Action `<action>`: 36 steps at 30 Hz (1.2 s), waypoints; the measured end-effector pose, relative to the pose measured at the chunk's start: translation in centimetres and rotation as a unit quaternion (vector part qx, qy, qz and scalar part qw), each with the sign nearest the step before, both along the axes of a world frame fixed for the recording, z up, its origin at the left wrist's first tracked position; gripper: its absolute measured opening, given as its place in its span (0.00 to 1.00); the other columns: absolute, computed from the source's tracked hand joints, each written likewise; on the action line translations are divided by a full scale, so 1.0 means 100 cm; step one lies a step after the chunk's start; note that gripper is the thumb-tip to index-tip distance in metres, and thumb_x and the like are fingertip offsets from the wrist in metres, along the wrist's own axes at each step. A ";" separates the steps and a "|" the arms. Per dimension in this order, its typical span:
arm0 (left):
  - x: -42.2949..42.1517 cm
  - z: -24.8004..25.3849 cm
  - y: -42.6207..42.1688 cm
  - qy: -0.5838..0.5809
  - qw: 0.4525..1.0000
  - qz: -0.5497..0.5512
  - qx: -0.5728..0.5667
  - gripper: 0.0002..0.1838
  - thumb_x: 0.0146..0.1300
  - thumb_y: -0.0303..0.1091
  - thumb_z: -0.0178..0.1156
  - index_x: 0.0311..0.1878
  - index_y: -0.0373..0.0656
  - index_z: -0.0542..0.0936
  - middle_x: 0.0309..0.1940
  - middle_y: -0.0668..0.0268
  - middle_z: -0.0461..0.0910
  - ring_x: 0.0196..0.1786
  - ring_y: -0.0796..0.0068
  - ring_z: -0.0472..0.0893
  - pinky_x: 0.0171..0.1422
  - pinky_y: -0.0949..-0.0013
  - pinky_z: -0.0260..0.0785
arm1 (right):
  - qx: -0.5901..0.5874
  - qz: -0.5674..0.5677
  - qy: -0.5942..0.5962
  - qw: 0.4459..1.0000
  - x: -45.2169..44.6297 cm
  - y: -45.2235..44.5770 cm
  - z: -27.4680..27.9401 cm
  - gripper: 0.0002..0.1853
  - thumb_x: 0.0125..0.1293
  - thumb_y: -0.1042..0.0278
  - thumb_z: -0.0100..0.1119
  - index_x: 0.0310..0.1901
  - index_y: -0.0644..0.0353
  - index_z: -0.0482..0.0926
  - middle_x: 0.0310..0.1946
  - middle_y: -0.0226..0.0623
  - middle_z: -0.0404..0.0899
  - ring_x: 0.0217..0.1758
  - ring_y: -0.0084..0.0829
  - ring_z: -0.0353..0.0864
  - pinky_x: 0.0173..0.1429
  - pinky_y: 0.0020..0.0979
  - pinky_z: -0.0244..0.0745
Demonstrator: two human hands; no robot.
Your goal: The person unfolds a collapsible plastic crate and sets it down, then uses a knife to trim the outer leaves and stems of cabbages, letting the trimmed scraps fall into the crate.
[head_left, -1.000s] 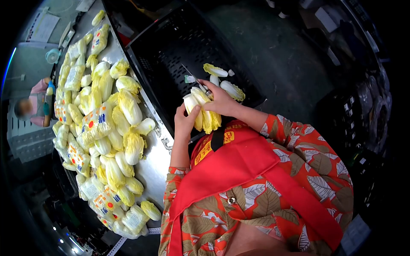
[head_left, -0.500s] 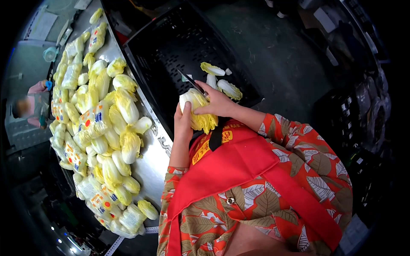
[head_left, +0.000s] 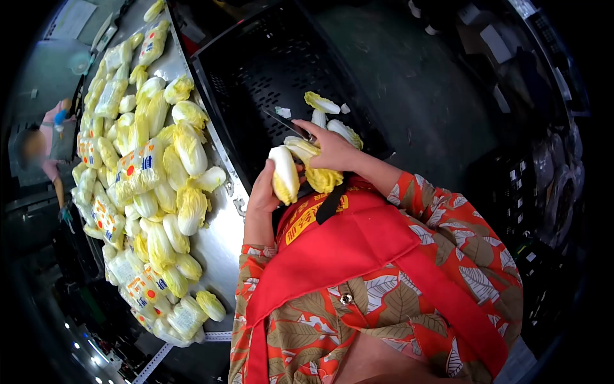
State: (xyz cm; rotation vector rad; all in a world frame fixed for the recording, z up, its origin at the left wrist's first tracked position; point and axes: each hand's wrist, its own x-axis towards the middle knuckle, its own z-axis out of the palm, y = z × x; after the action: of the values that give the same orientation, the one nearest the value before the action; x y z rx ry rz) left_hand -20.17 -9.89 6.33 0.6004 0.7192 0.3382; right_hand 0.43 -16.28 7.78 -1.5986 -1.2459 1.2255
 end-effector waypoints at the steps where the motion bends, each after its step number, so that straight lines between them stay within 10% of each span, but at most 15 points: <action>1: -0.001 -0.001 0.000 -0.064 0.997 0.006 -0.041 0.30 0.72 0.53 0.36 0.61 0.35 0.64 0.44 0.51 0.77 0.53 0.52 0.76 0.60 0.52 0.69 | 0.043 0.009 0.003 0.999 0.005 0.000 -0.002 0.45 0.43 0.64 0.67 0.67 0.53 0.58 0.54 0.46 0.74 0.55 0.43 0.75 0.58 0.34 0.69; 6: -0.007 0.001 -0.002 -0.157 0.985 -0.058 -0.037 0.48 0.54 0.52 0.64 0.70 0.39 0.50 0.43 0.55 0.74 0.51 0.54 0.77 0.57 0.51 0.72 | 0.033 0.020 -0.108 0.993 0.024 0.000 0.006 0.41 0.46 0.68 0.60 0.67 0.42 0.59 0.43 0.46 0.79 0.44 0.47 0.79 0.49 0.38 0.73; 10: -0.009 0.007 -0.004 -0.194 0.981 -0.024 0.005 0.43 0.49 0.43 0.69 0.66 0.41 0.59 0.45 0.58 0.72 0.55 0.54 0.75 0.55 0.49 0.73 | 0.012 -0.078 -0.106 0.991 0.036 0.002 0.004 0.44 0.43 0.70 0.60 0.68 0.44 0.58 0.51 0.48 0.75 0.48 0.45 0.78 0.54 0.35 0.71; 17: 0.004 0.022 -0.009 -0.137 0.980 0.118 0.085 0.19 0.51 0.32 0.66 0.45 0.42 0.71 0.41 0.57 0.78 0.46 0.61 0.80 0.51 0.59 0.74 | 0.054 -0.051 -0.009 0.997 0.024 0.012 -0.002 0.45 0.42 0.70 0.61 0.68 0.53 0.58 0.59 0.46 0.69 0.52 0.37 0.75 0.58 0.30 0.67; 28: -0.005 0.051 -0.010 0.115 0.925 0.190 0.308 0.15 0.50 0.27 0.67 0.40 0.40 0.74 0.29 0.68 0.76 0.31 0.76 0.79 0.37 0.72 0.73 | 0.082 -0.012 0.021 0.996 0.004 0.015 0.005 0.44 0.43 0.75 0.58 0.68 0.58 0.58 0.57 0.42 0.69 0.54 0.30 0.73 0.60 0.27 0.65; 36: -0.029 0.053 -0.012 -0.063 0.961 0.203 0.178 0.26 0.52 0.34 0.65 0.53 0.41 0.68 0.36 0.63 0.75 0.33 0.67 0.79 0.36 0.64 0.77 | 0.150 0.133 -0.130 0.971 -0.004 0.017 0.061 0.42 0.44 0.68 0.59 0.67 0.48 0.60 0.42 0.48 0.78 0.43 0.45 0.78 0.49 0.35 0.72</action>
State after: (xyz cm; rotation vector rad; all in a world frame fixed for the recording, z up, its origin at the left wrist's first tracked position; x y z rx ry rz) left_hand -23.03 -11.10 11.67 0.7626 0.6598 0.8938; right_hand 0.03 -14.60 13.87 -1.4305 -1.7698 0.9427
